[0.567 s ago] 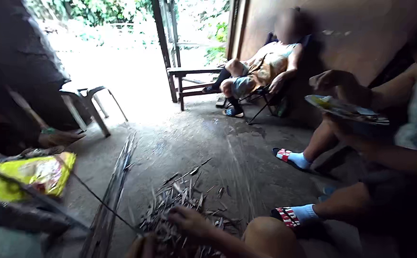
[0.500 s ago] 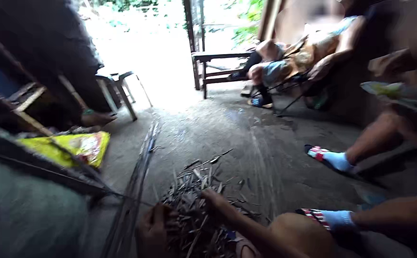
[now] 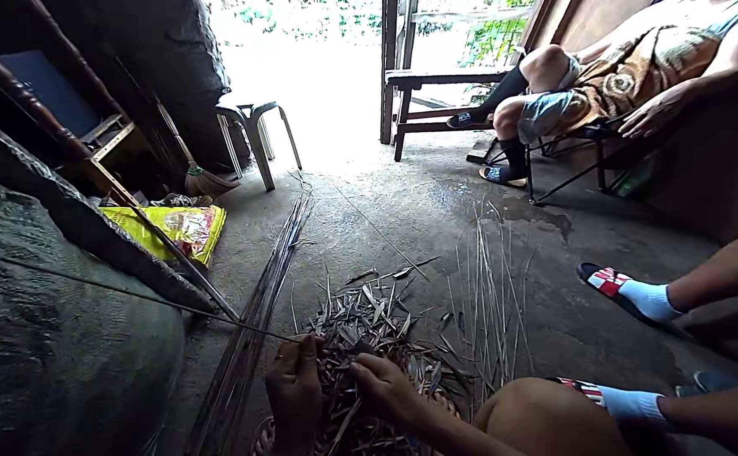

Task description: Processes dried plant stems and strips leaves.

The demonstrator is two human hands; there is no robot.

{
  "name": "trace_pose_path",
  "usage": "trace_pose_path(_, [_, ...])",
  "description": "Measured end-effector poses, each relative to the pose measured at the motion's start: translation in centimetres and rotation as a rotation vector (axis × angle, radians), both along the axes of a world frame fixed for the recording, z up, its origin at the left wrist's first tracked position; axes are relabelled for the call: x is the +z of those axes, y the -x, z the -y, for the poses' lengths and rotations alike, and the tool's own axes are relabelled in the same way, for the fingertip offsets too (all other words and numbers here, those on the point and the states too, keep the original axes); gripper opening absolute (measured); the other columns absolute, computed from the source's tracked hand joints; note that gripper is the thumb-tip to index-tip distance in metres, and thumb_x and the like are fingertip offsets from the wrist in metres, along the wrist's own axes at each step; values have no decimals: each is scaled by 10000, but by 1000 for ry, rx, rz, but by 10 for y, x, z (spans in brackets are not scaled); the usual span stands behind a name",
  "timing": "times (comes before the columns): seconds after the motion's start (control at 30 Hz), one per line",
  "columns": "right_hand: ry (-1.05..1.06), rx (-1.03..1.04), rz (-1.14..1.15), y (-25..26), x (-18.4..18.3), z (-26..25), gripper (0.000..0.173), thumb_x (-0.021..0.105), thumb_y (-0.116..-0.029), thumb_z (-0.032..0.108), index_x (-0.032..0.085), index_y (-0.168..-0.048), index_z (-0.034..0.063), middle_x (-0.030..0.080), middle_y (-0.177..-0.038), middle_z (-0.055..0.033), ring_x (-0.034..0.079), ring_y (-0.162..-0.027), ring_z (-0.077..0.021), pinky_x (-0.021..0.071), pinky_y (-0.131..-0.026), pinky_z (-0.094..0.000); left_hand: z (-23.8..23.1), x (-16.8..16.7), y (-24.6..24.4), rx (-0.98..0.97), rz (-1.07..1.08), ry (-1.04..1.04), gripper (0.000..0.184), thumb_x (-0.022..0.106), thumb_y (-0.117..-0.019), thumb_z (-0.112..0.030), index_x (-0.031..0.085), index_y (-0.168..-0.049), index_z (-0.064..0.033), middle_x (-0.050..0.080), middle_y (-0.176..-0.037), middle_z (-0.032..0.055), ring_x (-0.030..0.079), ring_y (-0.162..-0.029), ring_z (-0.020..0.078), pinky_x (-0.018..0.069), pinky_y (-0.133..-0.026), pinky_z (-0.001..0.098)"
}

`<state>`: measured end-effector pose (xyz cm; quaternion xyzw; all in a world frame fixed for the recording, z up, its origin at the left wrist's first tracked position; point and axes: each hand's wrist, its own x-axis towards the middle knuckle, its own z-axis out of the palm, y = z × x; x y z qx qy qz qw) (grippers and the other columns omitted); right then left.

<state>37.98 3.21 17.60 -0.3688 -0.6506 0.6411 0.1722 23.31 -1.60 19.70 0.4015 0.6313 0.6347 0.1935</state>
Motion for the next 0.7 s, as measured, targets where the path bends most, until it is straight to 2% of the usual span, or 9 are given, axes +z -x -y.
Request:
trace_pose_path(0.13, [-78,-26,-18,6,4,9,342,430,-1090,274,634,-998,15,516,-737,-11,488,-610,-80,441,-607,-278,0,-4,-5,19,11,14,241,516,-1015,-72,709,-883,-13,696,-781,-63,673,-676,-23,585,-649,150])
trace_pose_path(0.27, [-138,-50,-36,9,4,12,337,430,-1088,255,633,-976,10,517,-726,-18,490,-613,-79,437,-608,-269,-1,-3,-8,-3,40,-5,240,501,-1010,-53,699,-880,-13,685,-784,-55,673,-663,-8,599,-648,167])
trace_pose_path(0.37, [-132,-63,-59,7,3,13,337,428,-1085,249,643,-996,7,518,-716,-9,484,-596,-64,433,-592,-254,-1,-6,-7,-31,25,-25,242,494,-1004,-46,700,-882,-11,697,-821,-42,678,-677,0,602,-650,174])
trace_pose_path(0.47, [-42,-67,-71,3,4,12,318,433,-1086,264,636,-1083,20,523,-728,0,480,-581,-62,439,-574,-253,0,-8,-7,-45,11,-32,243,486,-995,-42,697,-880,-3,692,-856,-31,673,-683,-1,602,-653,174])
trace_pose_path(0.57, [17,-69,-26,0,5,6,331,417,-1092,269,638,-1068,24,514,-710,7,474,-566,-67,434,-562,-261,1,-5,-9,-61,62,-30,188,491,-999,-16,674,-966,14,716,-831,-36,704,-691,23,621,-665,203])
trace_pose_path(0.7, [-34,-81,46,-2,0,0,331,427,-1094,258,650,-1057,15,539,-769,-23,503,-628,-87,455,-625,-286,2,4,-8,-49,132,-19,212,434,-1035,-24,642,-1022,14,727,-806,-32,725,-700,55,630,-671,225])
